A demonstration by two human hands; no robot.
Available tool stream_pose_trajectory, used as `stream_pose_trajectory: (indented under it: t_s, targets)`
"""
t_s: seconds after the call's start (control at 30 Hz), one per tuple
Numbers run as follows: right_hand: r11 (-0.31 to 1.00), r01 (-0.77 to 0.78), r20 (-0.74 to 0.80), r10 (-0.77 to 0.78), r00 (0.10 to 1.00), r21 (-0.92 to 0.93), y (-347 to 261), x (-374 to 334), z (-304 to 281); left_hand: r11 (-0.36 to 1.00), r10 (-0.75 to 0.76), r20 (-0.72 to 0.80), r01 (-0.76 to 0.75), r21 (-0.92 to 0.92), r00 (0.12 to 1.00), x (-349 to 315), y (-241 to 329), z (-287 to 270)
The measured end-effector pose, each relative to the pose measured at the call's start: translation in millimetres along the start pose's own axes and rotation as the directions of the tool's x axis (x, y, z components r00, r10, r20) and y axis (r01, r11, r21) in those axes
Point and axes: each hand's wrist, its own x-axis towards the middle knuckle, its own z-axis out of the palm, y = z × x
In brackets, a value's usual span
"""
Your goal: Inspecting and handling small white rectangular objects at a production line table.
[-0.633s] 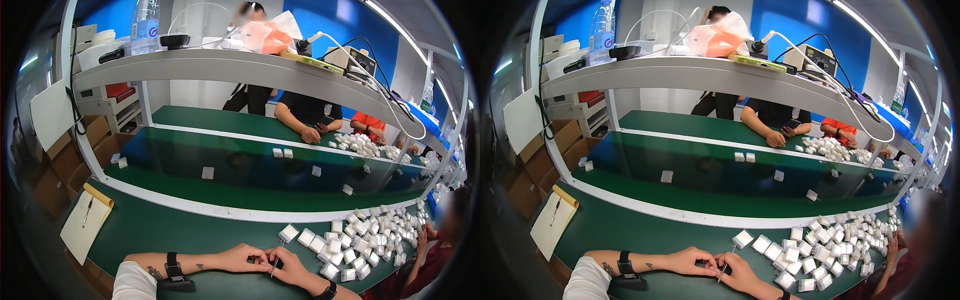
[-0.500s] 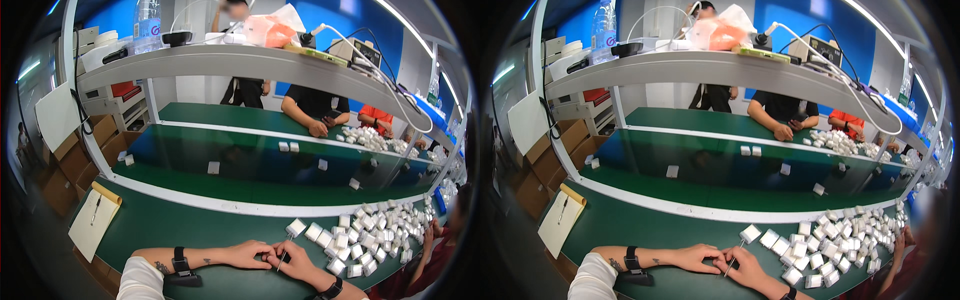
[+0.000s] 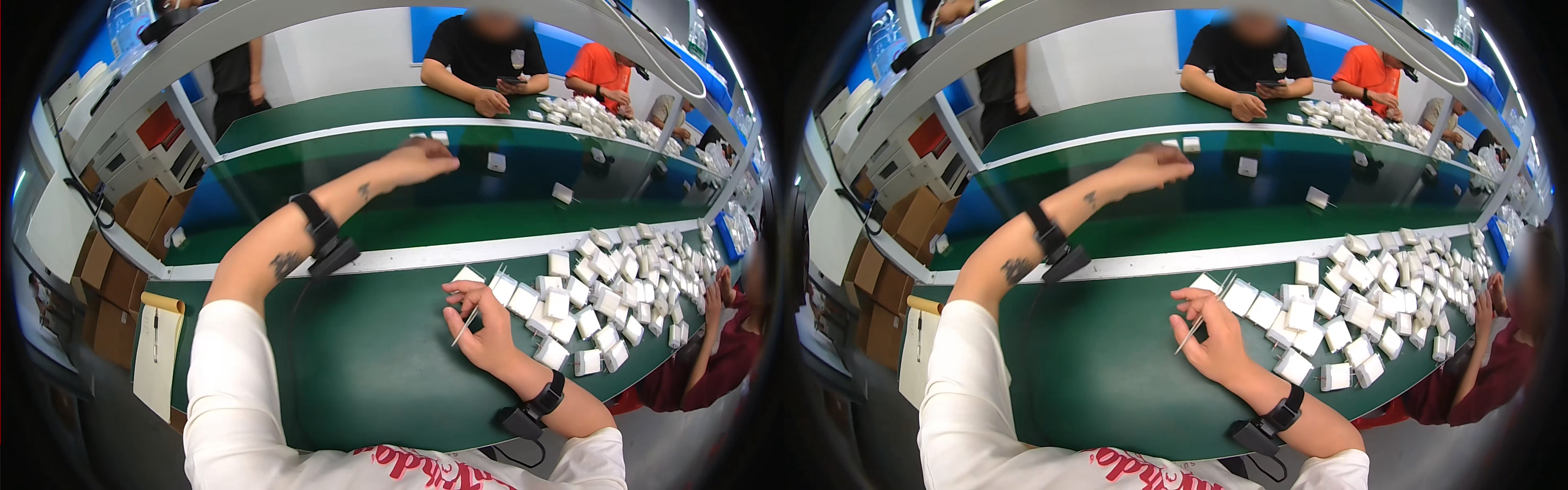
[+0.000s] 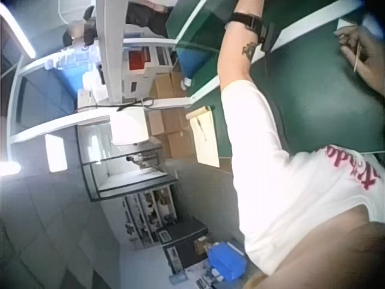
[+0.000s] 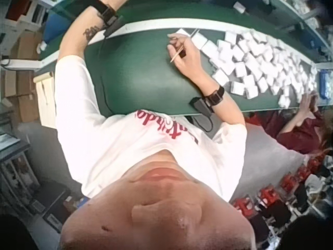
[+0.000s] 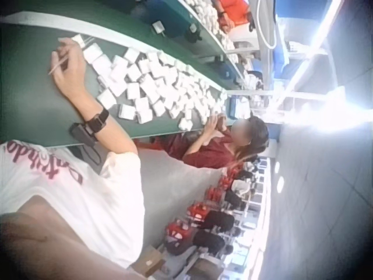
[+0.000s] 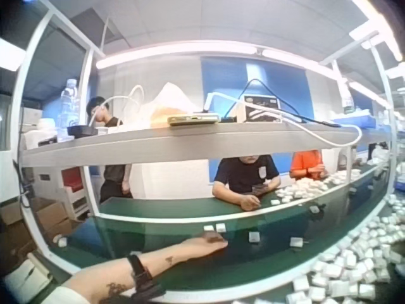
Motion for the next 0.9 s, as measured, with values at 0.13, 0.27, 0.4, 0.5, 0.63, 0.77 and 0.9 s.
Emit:
stream_pose_trajectory:
  t_s: [0.13, 0.27, 0.4, 0.5, 0.63, 0.77, 0.9]
  targets:
    - [0.999, 0.023, -0.027, -0.024, 0.999, -0.030, 3.4, 2.3, -2.7, 0.901, 0.155, -0.088, -0.104, 0.420, 0.984, 74.9, -43.5, -0.5]
    - [0.991, 0.093, 0.000, -0.094, 0.996, -0.096, 4.0, 4.2, -3.4, 0.713, -0.023, -0.047, 0.049, 0.699, 0.999, 114.2, -86.5, 23.3]
    - [0.990, 0.118, 0.047, -0.115, 0.992, -0.082, 3.3, 5.3, -2.7, 0.664, -0.306, -0.089, 0.280, 0.693, 0.948, 126.1, -119.7, 57.1]
    - [0.989, 0.110, 0.074, -0.103, 0.992, -0.097, 4.0, 5.2, -3.1, 0.643, -0.328, -0.091, 0.293, 0.708, 0.940, 138.3, -141.3, 55.7]
    - [0.993, 0.092, 0.107, -0.084, 0.991, -0.077, 5.5, 5.0, -1.7, 0.708, -0.215, -0.076, 0.209, 0.674, 0.974, 130.6, -161.2, 37.1]
    - [0.992, 0.099, 0.104, -0.091, 0.990, -0.078, 6.3, 5.9, -2.1, 0.813, 0.059, -0.034, -0.029, 0.582, 0.998, 82.9, -144.3, 34.7]
    - [0.994, 0.083, 0.107, -0.075, 0.991, -0.069, 4.7, 5.7, -1.7, 0.913, 0.080, 0.099, -0.113, 0.391, 0.992, 14.0, -100.1, 26.2]
